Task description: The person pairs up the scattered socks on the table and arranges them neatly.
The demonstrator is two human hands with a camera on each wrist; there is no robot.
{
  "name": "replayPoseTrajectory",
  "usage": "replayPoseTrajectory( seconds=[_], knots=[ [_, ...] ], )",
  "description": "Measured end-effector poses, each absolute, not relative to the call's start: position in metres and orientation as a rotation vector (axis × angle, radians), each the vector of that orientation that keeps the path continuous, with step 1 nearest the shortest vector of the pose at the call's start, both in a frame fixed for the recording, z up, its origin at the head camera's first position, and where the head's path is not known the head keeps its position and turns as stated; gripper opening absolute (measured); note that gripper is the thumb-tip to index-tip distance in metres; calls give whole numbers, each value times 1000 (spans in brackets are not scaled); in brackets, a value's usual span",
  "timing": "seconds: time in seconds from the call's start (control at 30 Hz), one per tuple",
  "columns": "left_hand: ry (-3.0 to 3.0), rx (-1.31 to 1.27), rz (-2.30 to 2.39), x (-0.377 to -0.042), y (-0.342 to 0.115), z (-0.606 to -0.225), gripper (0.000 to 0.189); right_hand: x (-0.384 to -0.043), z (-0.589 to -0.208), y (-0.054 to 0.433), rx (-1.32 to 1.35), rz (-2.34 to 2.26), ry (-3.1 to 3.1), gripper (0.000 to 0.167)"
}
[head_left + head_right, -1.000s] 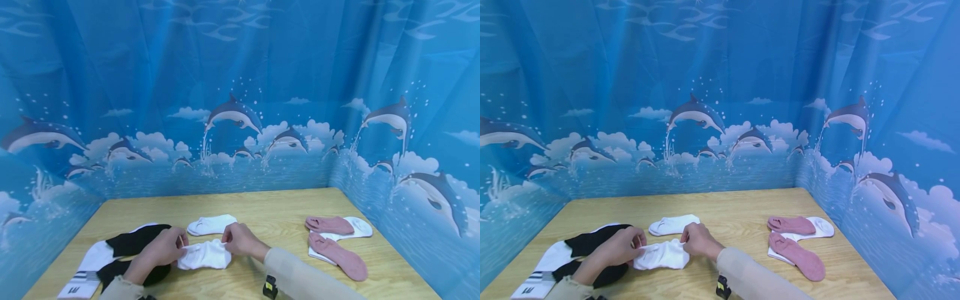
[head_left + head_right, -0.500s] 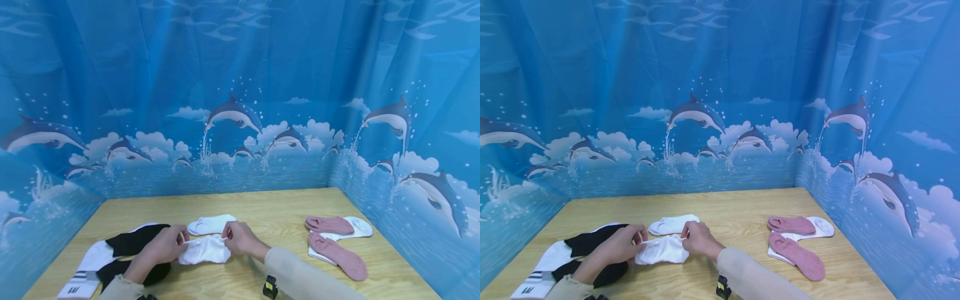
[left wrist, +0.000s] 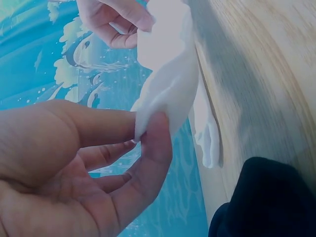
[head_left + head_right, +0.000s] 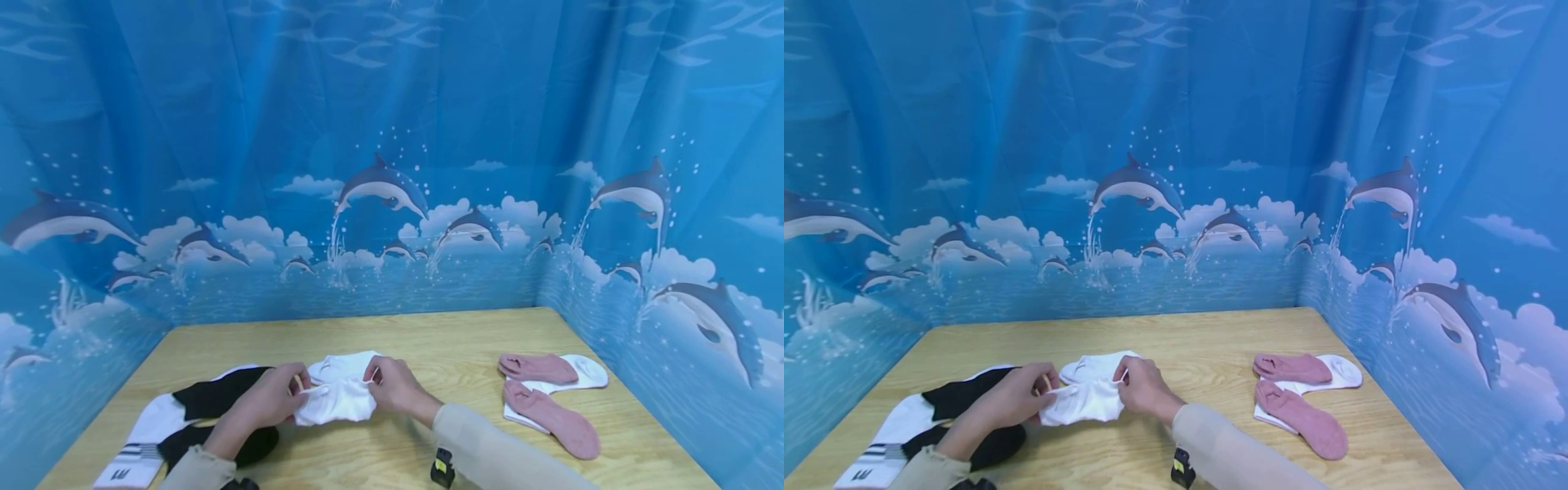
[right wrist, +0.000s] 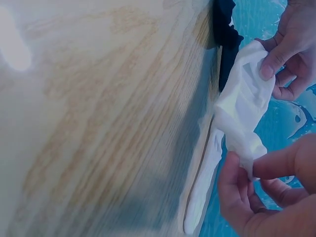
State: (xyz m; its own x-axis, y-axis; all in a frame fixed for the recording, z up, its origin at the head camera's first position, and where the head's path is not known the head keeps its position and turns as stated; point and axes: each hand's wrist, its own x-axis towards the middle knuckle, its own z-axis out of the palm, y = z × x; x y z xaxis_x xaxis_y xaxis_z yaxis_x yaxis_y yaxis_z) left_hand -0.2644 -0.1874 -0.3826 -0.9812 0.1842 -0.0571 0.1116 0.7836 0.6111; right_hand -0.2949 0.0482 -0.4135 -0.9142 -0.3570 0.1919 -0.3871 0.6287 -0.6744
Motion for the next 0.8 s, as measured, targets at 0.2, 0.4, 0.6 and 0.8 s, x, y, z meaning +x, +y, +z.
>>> replayPoseTrajectory(
  seconds=[0.2,0.4,0.6,0.8],
  knots=[
    [2834,244,981,-266,-188,-380,12,-296,-412,50,654,1169,-2787,12],
    [2812,231,1002,-268,-188,-379,10,-297,-411,52,660,1193,-2787,11],
    [2815,213,1007,-269,-187,-376,9,-299,-409,53,667,1217,-2789,11],
    [2817,201,997,-271,-185,-374,8,-301,-408,55,649,1218,-2800,10]
  ],
)
